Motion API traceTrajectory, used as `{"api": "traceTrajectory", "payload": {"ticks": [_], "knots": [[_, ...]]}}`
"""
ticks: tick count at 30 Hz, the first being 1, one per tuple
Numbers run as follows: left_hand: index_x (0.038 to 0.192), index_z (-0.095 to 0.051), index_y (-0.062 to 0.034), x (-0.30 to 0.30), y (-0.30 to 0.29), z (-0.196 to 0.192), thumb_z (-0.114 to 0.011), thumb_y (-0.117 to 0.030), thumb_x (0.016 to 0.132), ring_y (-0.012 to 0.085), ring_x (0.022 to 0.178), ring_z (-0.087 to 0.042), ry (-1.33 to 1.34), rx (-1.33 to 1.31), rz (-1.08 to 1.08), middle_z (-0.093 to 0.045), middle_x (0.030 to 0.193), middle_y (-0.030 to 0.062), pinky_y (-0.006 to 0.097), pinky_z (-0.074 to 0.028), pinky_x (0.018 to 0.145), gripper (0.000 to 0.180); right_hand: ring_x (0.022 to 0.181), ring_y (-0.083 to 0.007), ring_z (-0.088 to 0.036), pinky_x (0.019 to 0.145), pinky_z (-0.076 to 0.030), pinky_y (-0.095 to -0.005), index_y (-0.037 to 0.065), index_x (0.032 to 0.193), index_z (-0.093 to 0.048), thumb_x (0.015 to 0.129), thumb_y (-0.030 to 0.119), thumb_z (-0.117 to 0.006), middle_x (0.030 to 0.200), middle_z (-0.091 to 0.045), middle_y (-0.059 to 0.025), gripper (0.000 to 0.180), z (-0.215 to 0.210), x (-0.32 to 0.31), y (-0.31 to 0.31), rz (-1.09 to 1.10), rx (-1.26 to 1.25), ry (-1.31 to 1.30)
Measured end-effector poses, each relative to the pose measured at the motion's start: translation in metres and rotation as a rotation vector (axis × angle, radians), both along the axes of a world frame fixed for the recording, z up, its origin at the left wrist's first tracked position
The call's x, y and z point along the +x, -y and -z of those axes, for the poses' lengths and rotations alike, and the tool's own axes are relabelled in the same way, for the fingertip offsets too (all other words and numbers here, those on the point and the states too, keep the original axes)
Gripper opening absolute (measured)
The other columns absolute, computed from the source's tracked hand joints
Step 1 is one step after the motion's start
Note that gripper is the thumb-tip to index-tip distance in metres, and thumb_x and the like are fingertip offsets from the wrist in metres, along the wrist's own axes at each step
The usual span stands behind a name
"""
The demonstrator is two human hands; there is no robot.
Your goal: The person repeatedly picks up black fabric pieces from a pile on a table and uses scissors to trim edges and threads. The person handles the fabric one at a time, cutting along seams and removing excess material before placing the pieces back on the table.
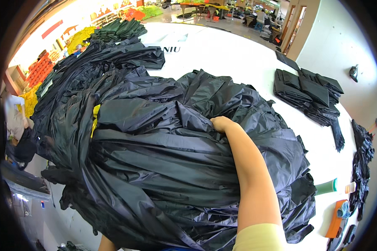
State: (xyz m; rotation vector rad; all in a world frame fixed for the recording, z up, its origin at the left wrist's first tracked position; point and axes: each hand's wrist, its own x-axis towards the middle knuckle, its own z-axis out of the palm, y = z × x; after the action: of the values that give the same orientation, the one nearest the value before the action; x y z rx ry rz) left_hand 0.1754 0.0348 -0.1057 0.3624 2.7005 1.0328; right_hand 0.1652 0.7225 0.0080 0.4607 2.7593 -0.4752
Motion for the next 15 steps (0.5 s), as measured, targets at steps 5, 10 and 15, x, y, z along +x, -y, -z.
{"api": "traceTrajectory", "payload": {"ticks": [5,10,15], "knots": [[0.143,-0.032,-0.0099,-0.074,-0.030,0.033,-0.046,-0.028,0.095,0.0270,0.129,-0.036,-0.066,0.079,0.186,-0.034,0.145,0.0137,0.036,-0.030,0.106,0.054,0.112,-0.0361,-0.057,0.095,-0.043,-0.0398,0.012,0.122,-0.059,0.091,0.023,-0.045,0.120,-0.060,-0.0201,0.036,-0.008,0.035,0.021,0.064,-0.046,-0.015],[0.142,-0.034,-0.0088,-0.147,-0.066,0.044,-0.042,-0.029,0.097,0.0265,0.131,-0.035,-0.114,0.149,0.311,-0.036,0.145,0.0119,0.036,-0.028,0.109,0.050,0.114,-0.0365,-0.056,0.097,-0.042,-0.0387,0.013,0.124,-0.059,0.092,0.029,-0.045,0.123,-0.058,-0.0212,0.038,-0.020,0.051,0.034,0.233,-0.084,0.020],[0.141,-0.036,-0.0077,-0.212,-0.117,0.048,-0.038,-0.030,0.099,0.0260,0.134,-0.034,-0.174,0.192,0.383,-0.039,0.145,0.0101,0.035,-0.026,0.112,0.047,0.115,-0.0354,-0.055,0.098,-0.041,-0.0380,0.012,0.124,-0.059,0.091,0.028,-0.047,0.125,-0.058,-0.0200,0.039,0.012,0.064,-0.006,0.304,-0.061,-0.020]]}}
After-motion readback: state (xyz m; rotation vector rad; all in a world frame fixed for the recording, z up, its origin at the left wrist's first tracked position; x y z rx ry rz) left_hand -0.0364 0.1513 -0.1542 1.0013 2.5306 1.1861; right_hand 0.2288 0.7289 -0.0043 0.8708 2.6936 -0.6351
